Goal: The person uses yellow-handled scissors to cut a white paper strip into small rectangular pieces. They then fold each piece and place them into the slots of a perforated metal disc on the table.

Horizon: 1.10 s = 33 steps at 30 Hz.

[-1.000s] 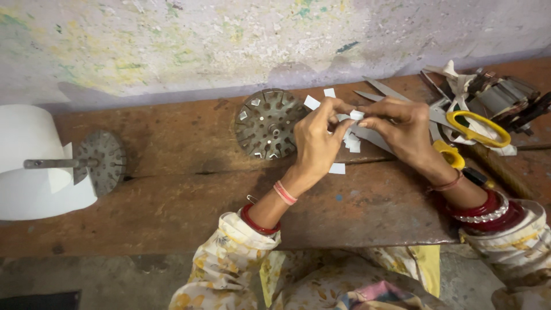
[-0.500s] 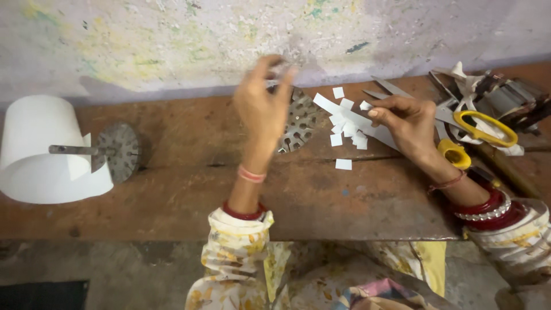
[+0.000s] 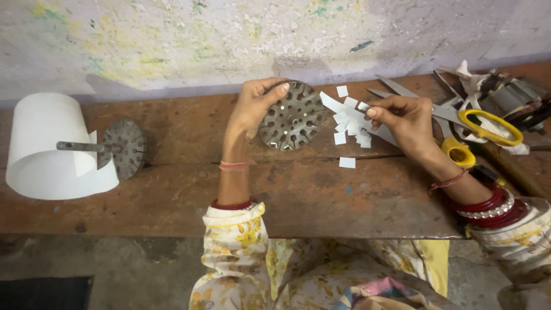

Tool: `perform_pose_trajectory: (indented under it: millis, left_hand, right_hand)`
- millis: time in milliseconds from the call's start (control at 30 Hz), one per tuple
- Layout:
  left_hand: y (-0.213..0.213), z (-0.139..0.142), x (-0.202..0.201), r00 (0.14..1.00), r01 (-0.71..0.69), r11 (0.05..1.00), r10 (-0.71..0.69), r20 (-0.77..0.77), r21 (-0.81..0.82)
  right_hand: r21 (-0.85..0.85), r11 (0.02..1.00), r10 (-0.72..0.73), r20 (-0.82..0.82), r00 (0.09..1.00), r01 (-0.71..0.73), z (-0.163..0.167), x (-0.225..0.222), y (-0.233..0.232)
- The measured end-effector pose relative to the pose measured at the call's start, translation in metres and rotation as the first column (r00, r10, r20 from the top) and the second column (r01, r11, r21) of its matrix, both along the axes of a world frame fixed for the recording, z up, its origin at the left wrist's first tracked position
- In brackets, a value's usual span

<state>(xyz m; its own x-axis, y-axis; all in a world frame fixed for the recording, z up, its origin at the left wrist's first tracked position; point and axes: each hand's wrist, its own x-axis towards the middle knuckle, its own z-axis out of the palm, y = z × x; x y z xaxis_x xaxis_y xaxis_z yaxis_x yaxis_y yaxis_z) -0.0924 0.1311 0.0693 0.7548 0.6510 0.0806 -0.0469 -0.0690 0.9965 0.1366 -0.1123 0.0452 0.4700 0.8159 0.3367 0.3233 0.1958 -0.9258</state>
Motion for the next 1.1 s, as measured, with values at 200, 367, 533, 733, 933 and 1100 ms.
perform_pose_trajectory:
  millis: [200, 367, 533, 733, 933, 1100]
  left_hand:
    - [-0.003, -0.01, 0.003, 0.986, -0.026, 0.989, 0.049, 0.16, -0.146]
    - [-0.028, -0.02, 0.021, 0.951, -0.133, 0.956, 0.197, 0.238, -0.263]
    - [-0.05, -0.02, 0.031, 0.947, -0.266, 0.96, 0.277, 0.162, -0.087]
    - [-0.032, -0.014, 0.021, 0.978, -0.197, 0.954, 0.209, 0.028, -0.224]
    - [-0.034, -0.028, 0.028, 0.964, 0.029, 0.953, 0.053, 0.26, -0.302]
    - [-0.037, -0.029, 0.032, 0.957, -0.072, 0.958, 0.145, 0.251, -0.279]
  right_hand:
    - [-0.019, 1.0, 0.012, -0.008, 1.0, -0.012, -0.001, -0.003, 0.004]
    - [-0.042, 0.999, 0.014, 0.003, 1.0, -0.014, -0.003, -0.003, 0.007]
    - [-0.059, 0.998, 0.029, 0.019, 0.999, -0.027, -0.003, 0.0, 0.013]
    - [-0.11, 0.992, 0.066, 0.093, 0.993, -0.055, 0.012, -0.017, 0.043]
    - [-0.057, 0.998, 0.029, 0.121, 0.992, -0.022, 0.037, -0.046, 0.07]
    - [-0.016, 0.999, -0.029, 0.061, 0.998, 0.03, 0.044, -0.056, 0.079]
